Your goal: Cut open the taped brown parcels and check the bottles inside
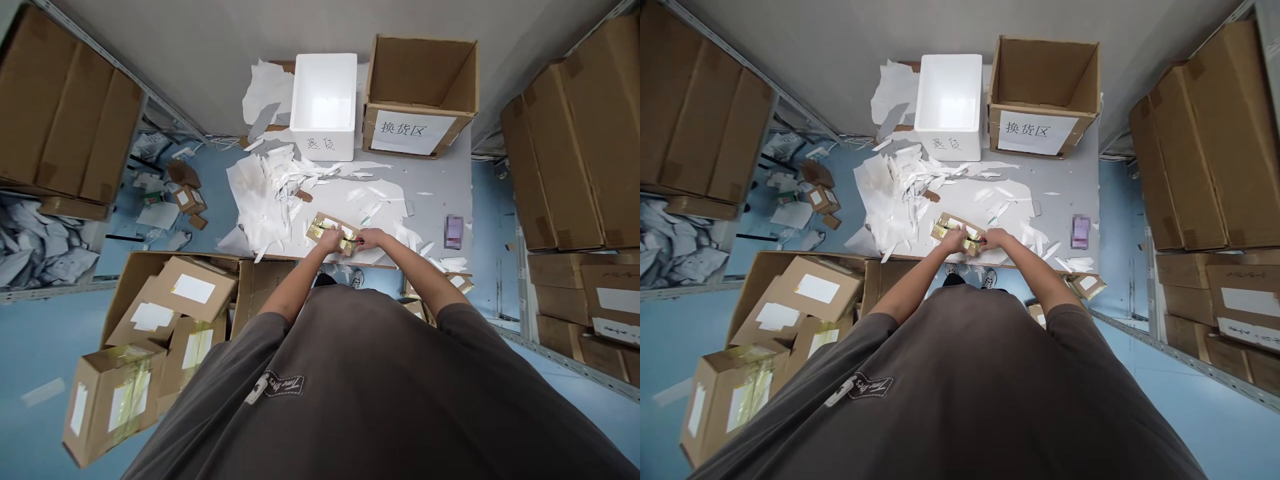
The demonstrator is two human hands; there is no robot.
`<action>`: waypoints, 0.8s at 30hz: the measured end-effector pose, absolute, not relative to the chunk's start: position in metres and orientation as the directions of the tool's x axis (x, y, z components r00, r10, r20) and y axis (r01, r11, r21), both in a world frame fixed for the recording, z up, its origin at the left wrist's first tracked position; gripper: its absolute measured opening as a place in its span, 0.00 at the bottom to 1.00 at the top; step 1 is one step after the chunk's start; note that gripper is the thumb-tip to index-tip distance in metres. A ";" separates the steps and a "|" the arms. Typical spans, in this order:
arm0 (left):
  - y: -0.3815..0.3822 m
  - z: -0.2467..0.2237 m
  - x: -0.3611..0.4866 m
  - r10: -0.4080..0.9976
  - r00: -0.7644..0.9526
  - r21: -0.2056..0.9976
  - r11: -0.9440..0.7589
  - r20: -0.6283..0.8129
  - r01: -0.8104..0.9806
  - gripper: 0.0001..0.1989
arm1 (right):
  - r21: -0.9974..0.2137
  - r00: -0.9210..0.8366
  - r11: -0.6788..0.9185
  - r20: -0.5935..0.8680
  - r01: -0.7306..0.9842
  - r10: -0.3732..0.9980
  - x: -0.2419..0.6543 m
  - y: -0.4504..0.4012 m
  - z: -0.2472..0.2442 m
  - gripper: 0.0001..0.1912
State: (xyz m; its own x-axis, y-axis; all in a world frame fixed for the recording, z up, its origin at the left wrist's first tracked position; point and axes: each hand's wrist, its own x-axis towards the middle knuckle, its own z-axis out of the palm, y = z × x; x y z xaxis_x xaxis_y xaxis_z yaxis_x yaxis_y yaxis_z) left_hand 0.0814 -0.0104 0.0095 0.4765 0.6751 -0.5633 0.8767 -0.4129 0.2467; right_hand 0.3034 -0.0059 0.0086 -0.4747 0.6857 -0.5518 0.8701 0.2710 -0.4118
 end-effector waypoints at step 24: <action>-0.015 0.007 0.075 0.718 0.484 0.273 -0.400 -0.501 0.875 0.39 | -0.323 -0.258 0.051 -0.640 0.945 0.724 0.295 -0.093 -0.001 0.17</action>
